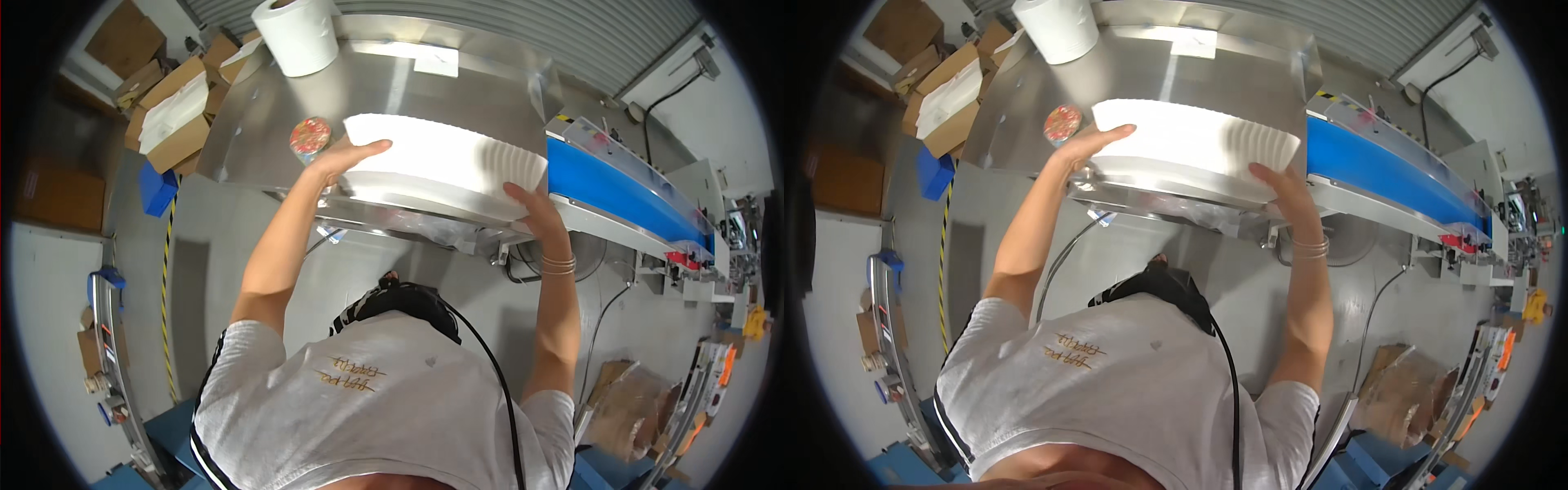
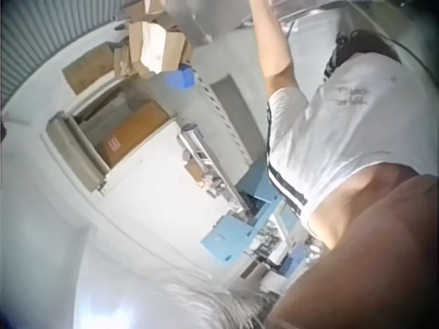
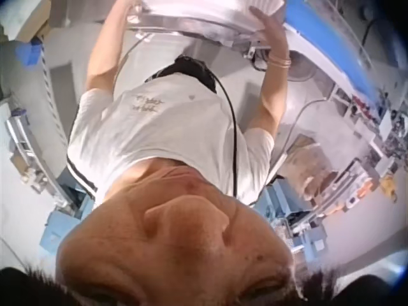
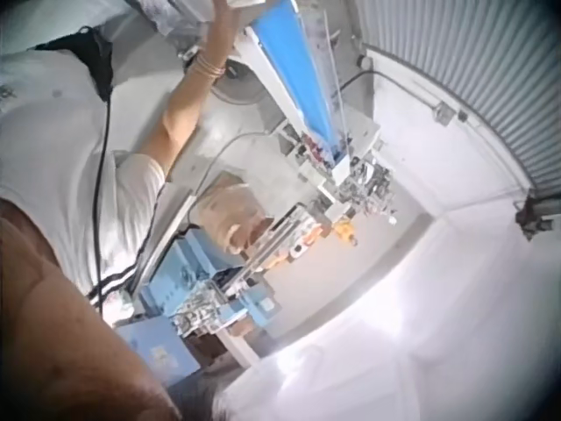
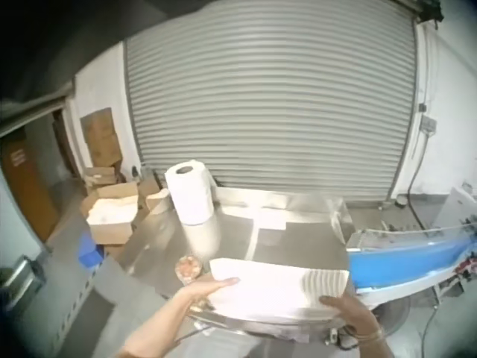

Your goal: Moving stacks of paper napkins from a production machine onto a conveyor belt.

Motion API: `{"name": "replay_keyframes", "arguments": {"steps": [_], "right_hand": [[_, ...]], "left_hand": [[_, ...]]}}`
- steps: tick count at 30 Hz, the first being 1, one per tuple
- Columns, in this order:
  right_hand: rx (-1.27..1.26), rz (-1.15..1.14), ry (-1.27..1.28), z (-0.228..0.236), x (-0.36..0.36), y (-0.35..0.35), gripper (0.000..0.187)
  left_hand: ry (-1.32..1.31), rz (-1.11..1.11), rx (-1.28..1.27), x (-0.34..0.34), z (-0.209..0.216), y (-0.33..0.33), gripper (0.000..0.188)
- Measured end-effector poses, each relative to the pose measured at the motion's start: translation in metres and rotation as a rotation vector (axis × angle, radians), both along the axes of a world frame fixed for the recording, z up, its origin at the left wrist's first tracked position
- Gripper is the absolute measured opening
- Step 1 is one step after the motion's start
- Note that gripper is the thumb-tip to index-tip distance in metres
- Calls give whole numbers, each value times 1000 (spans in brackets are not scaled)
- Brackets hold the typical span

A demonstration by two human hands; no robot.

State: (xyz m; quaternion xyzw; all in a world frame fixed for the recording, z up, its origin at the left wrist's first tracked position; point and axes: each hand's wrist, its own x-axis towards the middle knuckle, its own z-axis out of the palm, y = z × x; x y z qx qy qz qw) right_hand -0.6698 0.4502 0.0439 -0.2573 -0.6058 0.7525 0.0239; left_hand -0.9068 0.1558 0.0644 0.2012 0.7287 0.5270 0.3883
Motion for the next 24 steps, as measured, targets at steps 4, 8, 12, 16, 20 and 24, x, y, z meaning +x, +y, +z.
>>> {"name": "replay_keyframes", "arguments": {"steps": [4,8,12,16,20,24], "right_hand": [[374,216,56,-31,3,26,31],[61,99,-176,21,3,13,63],[362,233,-226,33,15,33,82],[90,361,-137,27,21,71,62],[-502,180,-47,10,20,82,45],[65,315,48,-12,12,105,50]], "left_hand": [[258,47,-139,-6,14,1,93],[897,476,-636,42,33,14,82],[1067,547,-123,103,28,51,66],[1079,366,16,193,26,147,67],[1154,310,-117,241,14,219,74],[1214,371,-363,246,-9,248,59]]}}
